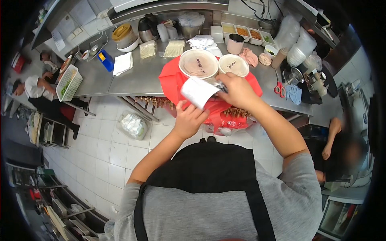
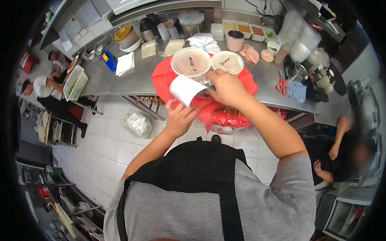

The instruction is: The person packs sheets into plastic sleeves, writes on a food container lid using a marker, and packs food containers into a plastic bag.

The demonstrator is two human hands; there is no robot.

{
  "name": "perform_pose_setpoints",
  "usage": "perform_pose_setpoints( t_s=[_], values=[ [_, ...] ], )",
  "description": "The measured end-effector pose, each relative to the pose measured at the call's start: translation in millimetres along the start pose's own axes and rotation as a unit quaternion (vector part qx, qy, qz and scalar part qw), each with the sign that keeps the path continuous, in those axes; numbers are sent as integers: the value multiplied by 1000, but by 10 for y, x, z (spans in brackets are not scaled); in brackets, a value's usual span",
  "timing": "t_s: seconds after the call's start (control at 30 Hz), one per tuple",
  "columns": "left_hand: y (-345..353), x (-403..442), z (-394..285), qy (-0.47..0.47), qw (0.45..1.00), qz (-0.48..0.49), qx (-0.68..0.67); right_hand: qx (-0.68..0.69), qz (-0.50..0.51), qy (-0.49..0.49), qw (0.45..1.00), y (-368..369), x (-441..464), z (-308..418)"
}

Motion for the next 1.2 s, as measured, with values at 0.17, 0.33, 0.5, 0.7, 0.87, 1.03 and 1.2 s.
perform_pose_setpoints(
  t_s=[0.17,0.33,0.5,0.7,0.87,1.03,1.2],
  values=[
    [51,-226,94,-52,997,-31,-38,153,77,76,982,420,26,-18],
    [-119,-188,64,-34,999,-25,17,67,-7,10,998,650,259,-301],
    [-79,-24,249,-56,997,-25,47,-6,-40,37,999,619,625,-568],
    [-43,284,367,-22,998,10,64,-184,42,83,979,866,611,-652],
    [-174,413,376,23,999,40,18,-45,29,98,994,315,428,-560],
    [-653,960,425,40,993,-11,-110,132,-177,269,937,-568,-391,-1505],
    [-97,2123,217,102,976,61,-180,18,-188,298,936,-166,-483,-1714]
  ],
)
Point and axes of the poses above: each hand's wrist, its own x-axis towards the middle knuckle, its own y-axis out of the palm, z = x × y, the point moved 10 cm from there along x, towards the middle knuckle, and after that the axes turned 12 degrees about z, right-handed, at the moved point
